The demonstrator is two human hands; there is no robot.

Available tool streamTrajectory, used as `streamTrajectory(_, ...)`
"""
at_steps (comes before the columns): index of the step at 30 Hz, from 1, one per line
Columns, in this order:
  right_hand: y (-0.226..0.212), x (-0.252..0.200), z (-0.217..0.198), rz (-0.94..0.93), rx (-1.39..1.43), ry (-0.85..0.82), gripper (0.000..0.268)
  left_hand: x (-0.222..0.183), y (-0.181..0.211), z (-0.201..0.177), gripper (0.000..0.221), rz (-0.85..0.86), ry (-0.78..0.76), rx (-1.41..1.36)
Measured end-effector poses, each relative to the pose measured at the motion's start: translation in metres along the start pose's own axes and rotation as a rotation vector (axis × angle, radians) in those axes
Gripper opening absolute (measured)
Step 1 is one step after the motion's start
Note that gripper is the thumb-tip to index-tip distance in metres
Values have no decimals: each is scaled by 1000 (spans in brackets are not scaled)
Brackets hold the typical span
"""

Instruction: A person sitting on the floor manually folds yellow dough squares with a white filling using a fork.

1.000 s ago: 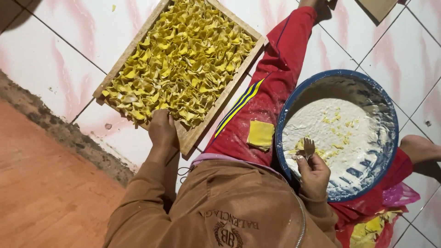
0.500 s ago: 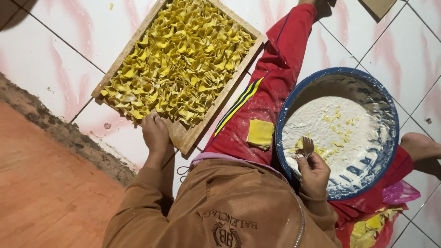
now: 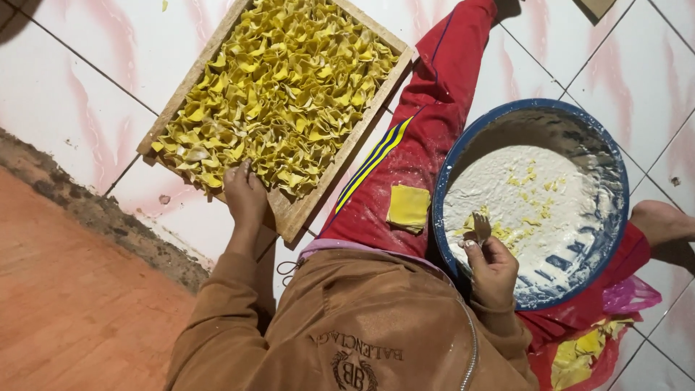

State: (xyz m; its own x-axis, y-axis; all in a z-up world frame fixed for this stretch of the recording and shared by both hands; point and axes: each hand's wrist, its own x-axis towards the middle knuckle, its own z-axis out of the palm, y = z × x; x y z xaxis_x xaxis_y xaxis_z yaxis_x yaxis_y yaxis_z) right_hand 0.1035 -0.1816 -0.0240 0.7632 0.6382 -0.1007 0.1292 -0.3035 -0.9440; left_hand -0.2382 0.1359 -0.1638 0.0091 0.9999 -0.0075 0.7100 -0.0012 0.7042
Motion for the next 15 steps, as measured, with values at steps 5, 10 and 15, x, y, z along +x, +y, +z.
streamTrajectory(5,-26,1,6,-2,-29,-12,11,9,9,-9,31,-21,-62,80)
streamTrajectory(10,-13,2,-20,-63,-230,18,12,7,25,-14,21,204,43,134)
streamTrajectory(15,37,-8,-59,-100,-567,-72,21,-13,112,-7,7,756,-136,-316)
